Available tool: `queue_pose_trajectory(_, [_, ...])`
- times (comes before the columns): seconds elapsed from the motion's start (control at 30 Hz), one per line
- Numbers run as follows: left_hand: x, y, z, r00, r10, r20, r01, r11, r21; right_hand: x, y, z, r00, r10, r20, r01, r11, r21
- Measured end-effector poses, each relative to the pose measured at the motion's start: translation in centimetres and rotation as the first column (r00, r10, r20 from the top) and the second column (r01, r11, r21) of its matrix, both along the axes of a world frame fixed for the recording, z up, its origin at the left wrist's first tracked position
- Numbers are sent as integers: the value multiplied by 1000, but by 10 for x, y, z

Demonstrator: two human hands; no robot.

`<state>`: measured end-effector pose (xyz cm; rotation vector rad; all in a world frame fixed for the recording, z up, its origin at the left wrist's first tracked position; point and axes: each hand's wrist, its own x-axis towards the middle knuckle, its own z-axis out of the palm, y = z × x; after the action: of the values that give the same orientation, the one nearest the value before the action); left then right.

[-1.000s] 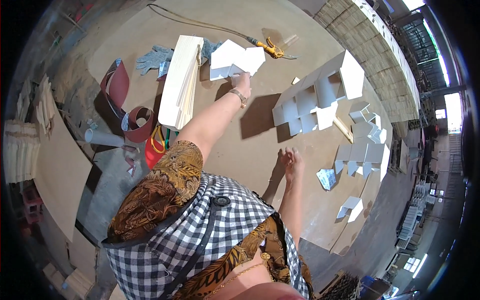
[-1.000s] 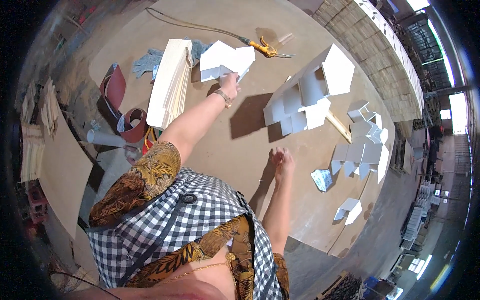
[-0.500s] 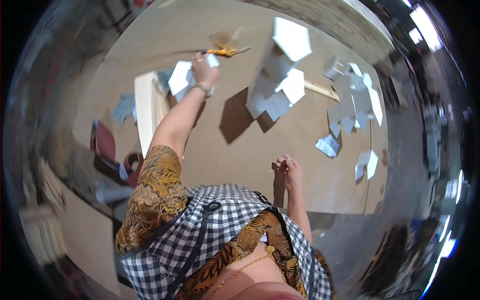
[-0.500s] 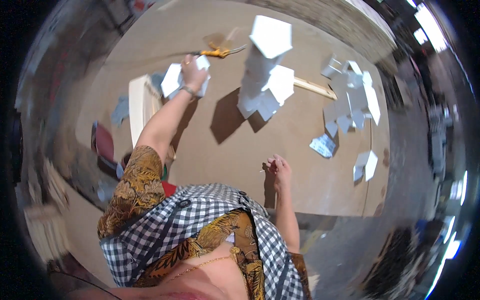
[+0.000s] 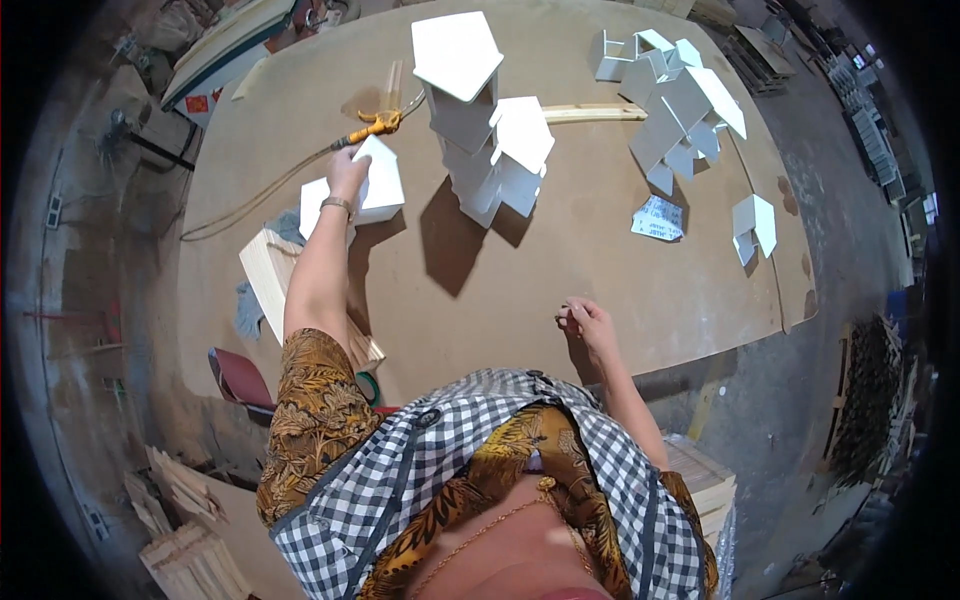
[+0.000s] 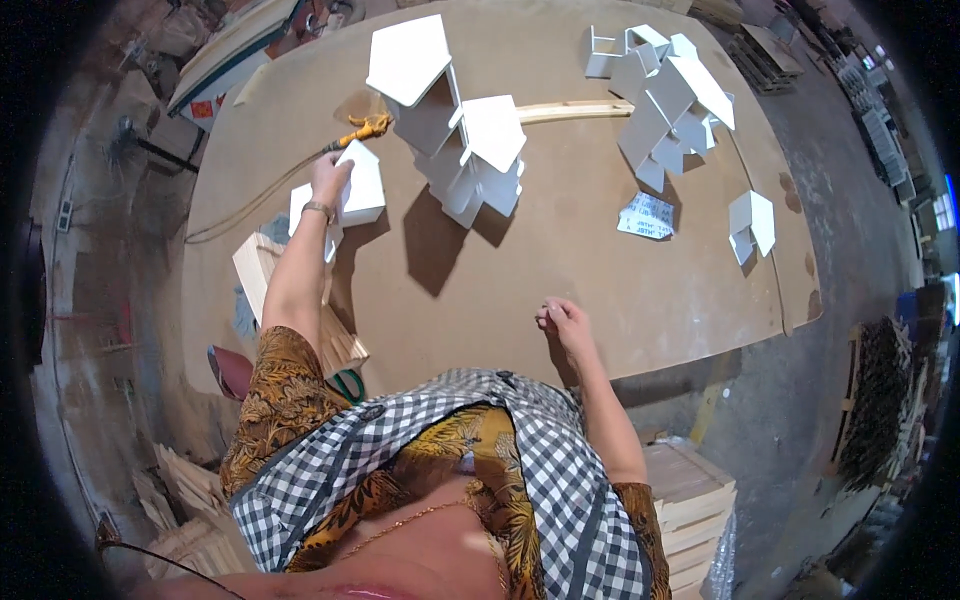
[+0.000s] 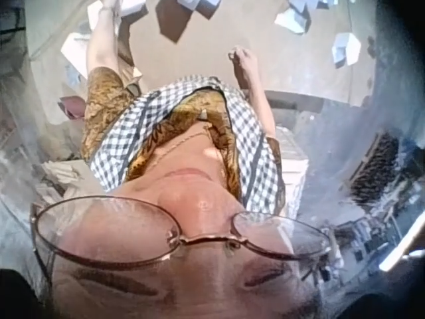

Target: Sanding and stacking white house-shaped wooden blocks on a workbench.

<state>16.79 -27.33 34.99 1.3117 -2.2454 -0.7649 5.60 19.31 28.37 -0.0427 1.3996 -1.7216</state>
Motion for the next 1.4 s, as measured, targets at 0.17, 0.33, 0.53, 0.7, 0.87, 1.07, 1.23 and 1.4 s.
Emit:
queue_pose_trajectory(0.17, [11,73,20,967,-89,-238,24,965,-262,-7,-37,21,949,223,-224,-186,967,173])
queue_pose_trajectory(0.33, [29,186,51,880,-462,-111,451,886,-110,3,-49,80,638,373,-674,-235,927,291])
queue_pose_trajectory(0.53, [44,271,71,616,-773,-152,786,615,64,21,-65,137,54,651,-757,-528,662,532])
queue_pose_trajectory(0.7, [7,297,75,525,-786,-325,850,465,249,14,-32,120,146,666,-732,-452,703,549])
queue_pose_trajectory(0.87, [-9,303,71,495,-761,-420,862,493,123,12,9,96,769,550,-327,-522,835,176])
queue_pose_trajectory(1.07, [-1,277,29,602,-641,-476,730,683,3,-8,56,100,996,8,94,-7,1000,-10])
queue_pose_trajectory(1.23, [18,264,-20,813,-392,-430,513,831,214,-25,57,116,956,-273,111,292,929,-229])
queue_pose_trajectory(1.4, [72,271,-86,935,-293,202,339,905,-257,-37,17,150,899,-402,173,438,834,-337])
